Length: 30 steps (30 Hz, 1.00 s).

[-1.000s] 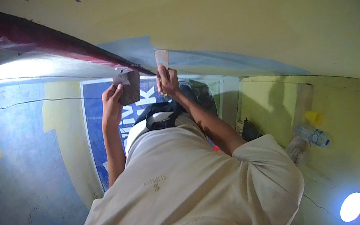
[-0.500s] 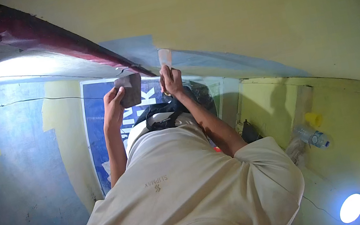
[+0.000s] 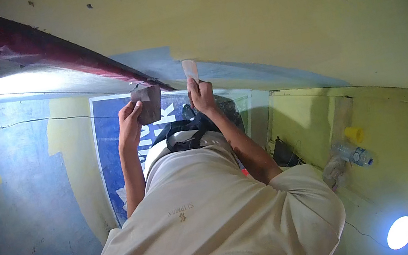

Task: The person patches a damaged area on a wall by applying joint compound with a putty knife.

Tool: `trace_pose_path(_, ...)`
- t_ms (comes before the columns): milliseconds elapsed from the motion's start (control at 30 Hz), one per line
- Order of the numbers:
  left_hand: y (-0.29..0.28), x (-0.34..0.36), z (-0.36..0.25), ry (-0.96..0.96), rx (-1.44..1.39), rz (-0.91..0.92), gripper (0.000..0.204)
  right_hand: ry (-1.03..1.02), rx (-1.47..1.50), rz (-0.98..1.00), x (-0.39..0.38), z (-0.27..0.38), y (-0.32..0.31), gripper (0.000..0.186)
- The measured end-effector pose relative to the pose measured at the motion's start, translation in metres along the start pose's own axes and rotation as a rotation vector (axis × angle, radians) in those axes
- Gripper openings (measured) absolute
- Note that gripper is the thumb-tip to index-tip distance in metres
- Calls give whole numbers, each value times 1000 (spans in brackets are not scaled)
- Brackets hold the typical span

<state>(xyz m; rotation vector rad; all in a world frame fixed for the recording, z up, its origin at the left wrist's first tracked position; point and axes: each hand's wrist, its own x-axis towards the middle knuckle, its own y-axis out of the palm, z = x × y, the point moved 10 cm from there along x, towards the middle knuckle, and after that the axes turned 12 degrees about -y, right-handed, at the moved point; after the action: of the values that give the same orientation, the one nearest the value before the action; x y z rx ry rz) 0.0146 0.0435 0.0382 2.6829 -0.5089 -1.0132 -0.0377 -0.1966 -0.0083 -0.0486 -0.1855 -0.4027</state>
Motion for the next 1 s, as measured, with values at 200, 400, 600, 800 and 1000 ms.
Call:
trace_pose_path(200,-8,9,6,-17,35,-8,18,42,-298,104,1,3,-1,47)
trace_pose_path(400,2,6,0,-2,19,0,19,-110,-440,130,14,21,2,43)
trace_pose_path(600,-3,6,0,22,26,-15,19,-24,-456,87,2,12,-5,42)
trace_pose_path(800,-22,19,16,17,29,-16,18,-30,-428,78,-1,11,-7,40)
trace_pose_path(1000,-10,13,4,-19,14,-3,19,-6,-415,93,-6,10,-2,37)
